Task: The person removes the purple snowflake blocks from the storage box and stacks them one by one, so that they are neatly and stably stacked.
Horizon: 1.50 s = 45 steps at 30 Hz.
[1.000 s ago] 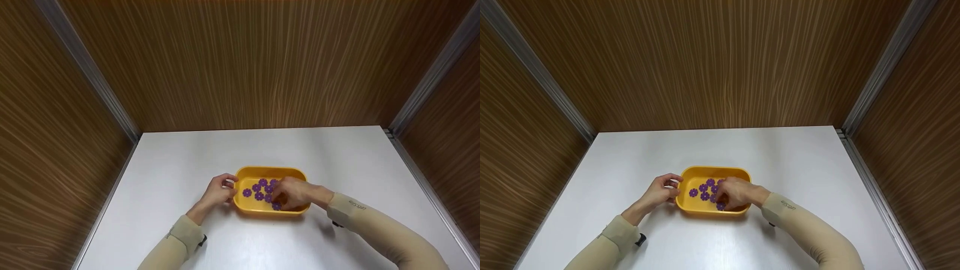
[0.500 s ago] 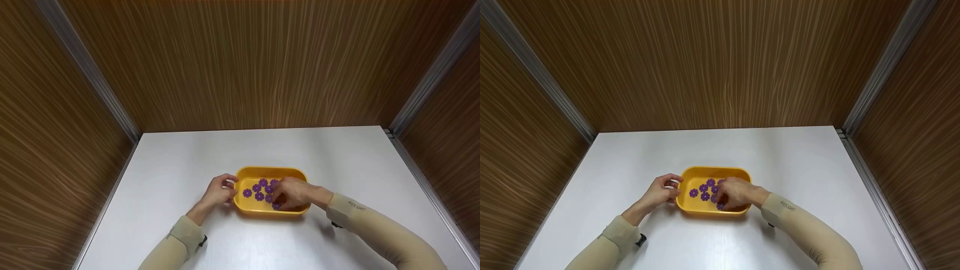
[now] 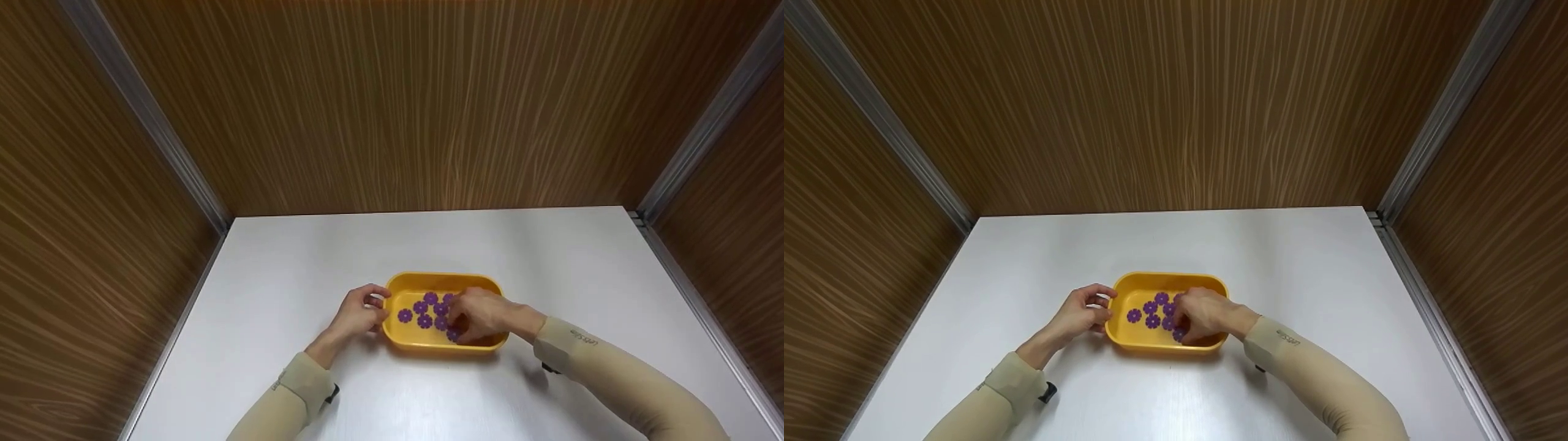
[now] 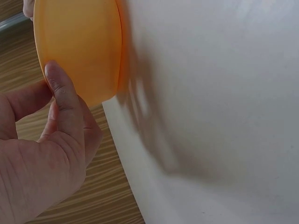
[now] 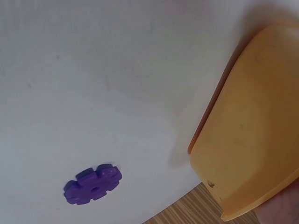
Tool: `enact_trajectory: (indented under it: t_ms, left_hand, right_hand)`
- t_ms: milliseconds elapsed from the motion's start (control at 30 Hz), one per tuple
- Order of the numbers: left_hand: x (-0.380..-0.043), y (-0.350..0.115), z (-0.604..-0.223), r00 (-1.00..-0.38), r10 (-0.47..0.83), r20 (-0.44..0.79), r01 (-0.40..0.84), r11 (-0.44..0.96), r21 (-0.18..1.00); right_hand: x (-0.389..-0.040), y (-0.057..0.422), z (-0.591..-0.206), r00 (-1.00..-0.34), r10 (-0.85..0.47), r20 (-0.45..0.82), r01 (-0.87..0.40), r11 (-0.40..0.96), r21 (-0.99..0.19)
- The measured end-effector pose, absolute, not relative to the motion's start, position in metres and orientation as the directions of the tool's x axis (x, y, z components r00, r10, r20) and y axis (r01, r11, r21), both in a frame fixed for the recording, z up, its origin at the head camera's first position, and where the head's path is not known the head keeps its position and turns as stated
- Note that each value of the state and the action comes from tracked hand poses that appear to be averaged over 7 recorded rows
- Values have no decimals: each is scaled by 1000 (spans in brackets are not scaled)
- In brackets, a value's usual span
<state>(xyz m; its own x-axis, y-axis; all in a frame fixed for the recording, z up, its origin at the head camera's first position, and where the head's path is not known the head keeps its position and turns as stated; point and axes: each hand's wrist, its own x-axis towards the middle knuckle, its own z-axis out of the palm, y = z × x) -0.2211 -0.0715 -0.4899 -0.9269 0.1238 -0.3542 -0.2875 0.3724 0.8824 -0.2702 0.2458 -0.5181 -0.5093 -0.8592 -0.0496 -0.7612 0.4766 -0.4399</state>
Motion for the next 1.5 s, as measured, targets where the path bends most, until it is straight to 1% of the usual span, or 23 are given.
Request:
enact_trajectory:
  t_ms: [200,400,500,667,867,967,1200,1367,1500]
  left_hand:
    - [-221,-73,-489,-929,142,-341,-268,377,887]
    - [-222,-73,-488,-927,135,-349,-277,381,882]
    - [-222,-72,-488,-927,133,-352,-281,379,882]
    - [-223,-72,-488,-927,125,-355,-287,375,881]
    - [-222,-71,-488,-925,124,-359,-290,380,879]
    - [-222,-71,-488,-925,123,-361,-291,381,877]
    - [-222,-72,-489,-930,144,-339,-270,362,892]
    - [-222,-72,-488,-929,131,-346,-277,375,885]
    - [-223,-72,-488,-926,126,-356,-286,379,880]
  right_hand:
    - [-269,242,-518,-521,-852,-60,-745,488,-455]
    - [-267,238,-516,-595,-788,-158,-664,593,-455]
    - [-266,237,-515,-613,-771,-169,-645,613,-456]
    - [-266,238,-513,-625,-769,-138,-642,606,-470]
    - [-268,242,-511,-611,-783,-116,-650,580,-491]
    - [-269,244,-510,-616,-780,-111,-636,576,-514]
    - [-270,255,-506,-621,-783,-25,-666,545,-510]
    - [-271,265,-498,-648,-760,-38,-626,561,-541]
    - [-271,274,-493,-655,-756,-4,-631,549,-549]
